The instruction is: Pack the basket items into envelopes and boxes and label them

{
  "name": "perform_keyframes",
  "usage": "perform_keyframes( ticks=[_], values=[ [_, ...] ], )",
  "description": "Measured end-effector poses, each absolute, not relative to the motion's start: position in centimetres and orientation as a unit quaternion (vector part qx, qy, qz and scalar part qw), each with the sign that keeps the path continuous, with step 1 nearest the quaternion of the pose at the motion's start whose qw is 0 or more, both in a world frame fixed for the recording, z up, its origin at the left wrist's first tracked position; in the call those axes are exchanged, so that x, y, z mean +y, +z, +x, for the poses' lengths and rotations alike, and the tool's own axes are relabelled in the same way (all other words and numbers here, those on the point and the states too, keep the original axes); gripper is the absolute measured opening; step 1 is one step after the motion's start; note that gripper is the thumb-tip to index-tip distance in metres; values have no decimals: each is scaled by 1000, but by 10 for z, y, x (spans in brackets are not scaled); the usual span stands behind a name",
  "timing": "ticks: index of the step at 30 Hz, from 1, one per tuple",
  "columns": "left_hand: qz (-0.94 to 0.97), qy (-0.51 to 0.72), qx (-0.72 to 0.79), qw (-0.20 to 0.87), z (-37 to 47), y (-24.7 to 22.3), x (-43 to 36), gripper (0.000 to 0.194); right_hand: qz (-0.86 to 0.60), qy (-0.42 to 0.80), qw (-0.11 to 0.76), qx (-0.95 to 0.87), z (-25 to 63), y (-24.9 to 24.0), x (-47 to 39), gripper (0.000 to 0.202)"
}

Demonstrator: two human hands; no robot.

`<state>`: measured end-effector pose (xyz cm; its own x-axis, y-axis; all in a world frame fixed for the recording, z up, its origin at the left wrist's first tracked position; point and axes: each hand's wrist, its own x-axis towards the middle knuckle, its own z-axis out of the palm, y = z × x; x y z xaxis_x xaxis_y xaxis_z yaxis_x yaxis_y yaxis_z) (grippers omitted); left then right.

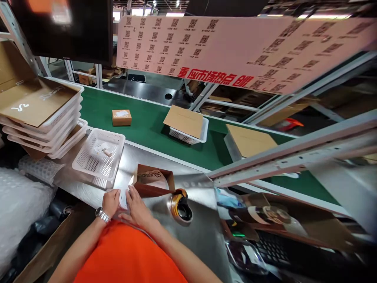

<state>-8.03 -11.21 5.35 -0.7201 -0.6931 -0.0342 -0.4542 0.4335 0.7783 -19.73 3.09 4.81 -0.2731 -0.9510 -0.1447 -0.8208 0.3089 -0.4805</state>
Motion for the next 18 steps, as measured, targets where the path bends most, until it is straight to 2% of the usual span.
perform_keyframes(
  ticks=[3,5,8,13,16,18],
  values=[
    [325,-416,-836,148,-81,62,-106,51,-549,-141,140,812,-185,53,28,95],
    [302,-414,-844,154,-84,73,-102,53,-521,-151,128,830,-183,61,27,74],
    [243,-392,-871,171,-98,101,-97,53,-500,-253,130,818,-193,79,30,55],
    [115,-280,-938,171,-160,172,-82,41,-411,-454,104,784,-252,121,53,40],
    [50,-240,-948,201,-195,208,-66,31,-320,-479,105,811,-302,138,74,48],
    [20,-235,-941,242,-205,216,-59,35,-265,-449,110,846,-333,142,87,55]
  ],
)
